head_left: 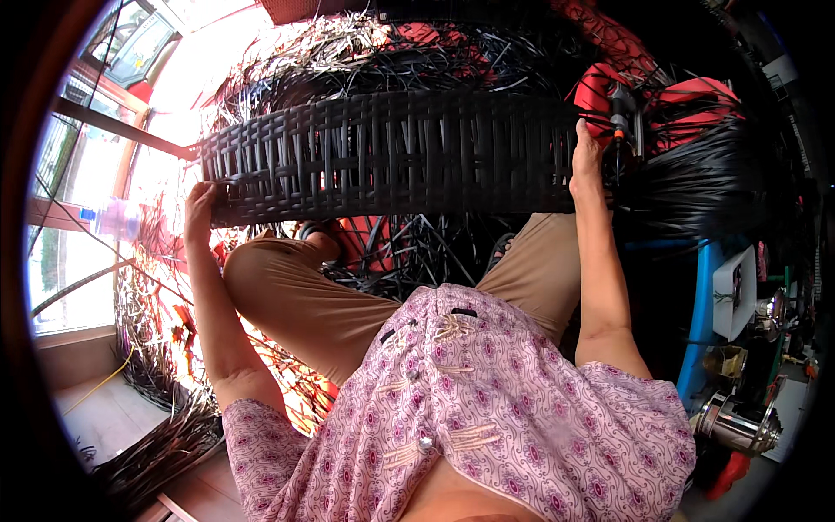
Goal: The person weaves a black plastic basket by hand, threading flexible black strips through the vertical ribs of the basket frame. They repeatedly pull strips through the weave, adjust the tension, and rotate the basket to continue the pattern.
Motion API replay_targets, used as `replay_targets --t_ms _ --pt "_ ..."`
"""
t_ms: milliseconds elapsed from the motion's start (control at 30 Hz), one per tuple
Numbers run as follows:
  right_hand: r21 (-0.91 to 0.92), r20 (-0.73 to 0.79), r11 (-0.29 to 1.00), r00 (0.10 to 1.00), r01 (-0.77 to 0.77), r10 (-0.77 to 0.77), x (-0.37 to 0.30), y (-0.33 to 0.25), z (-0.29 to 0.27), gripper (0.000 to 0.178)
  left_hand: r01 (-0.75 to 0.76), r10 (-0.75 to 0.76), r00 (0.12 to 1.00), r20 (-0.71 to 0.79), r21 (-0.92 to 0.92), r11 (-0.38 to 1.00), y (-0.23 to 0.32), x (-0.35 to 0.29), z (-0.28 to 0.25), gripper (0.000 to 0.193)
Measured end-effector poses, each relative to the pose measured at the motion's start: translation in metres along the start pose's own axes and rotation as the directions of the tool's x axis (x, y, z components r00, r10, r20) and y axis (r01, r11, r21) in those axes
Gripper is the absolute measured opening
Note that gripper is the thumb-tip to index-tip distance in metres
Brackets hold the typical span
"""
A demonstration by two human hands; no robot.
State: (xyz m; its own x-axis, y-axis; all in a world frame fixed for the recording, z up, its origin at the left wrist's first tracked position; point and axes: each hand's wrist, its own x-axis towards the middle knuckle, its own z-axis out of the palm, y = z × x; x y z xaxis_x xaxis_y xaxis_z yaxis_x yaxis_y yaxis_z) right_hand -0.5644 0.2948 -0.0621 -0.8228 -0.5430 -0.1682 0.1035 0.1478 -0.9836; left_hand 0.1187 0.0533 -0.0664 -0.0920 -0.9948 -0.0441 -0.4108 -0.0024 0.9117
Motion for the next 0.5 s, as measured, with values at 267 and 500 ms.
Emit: replay_targets --t_ms 267,500 --pt "-0.071 -0.008 0.977 0.98 0.2 -0.201 0.063 -0.073 -0.003 0.069 0.043 -0.041 0.999 0.027 -0.057 0.997 0.061 -0.044 0.04 0.018" --pt "-0.378 -0.022 0.894 0.963 0.241 -0.269 0.189 -0.013 -0.105 0.074 0.091 -0.092 0.995 -0.024 -0.059 0.994 0.055 -0.131 0.13 0.016"
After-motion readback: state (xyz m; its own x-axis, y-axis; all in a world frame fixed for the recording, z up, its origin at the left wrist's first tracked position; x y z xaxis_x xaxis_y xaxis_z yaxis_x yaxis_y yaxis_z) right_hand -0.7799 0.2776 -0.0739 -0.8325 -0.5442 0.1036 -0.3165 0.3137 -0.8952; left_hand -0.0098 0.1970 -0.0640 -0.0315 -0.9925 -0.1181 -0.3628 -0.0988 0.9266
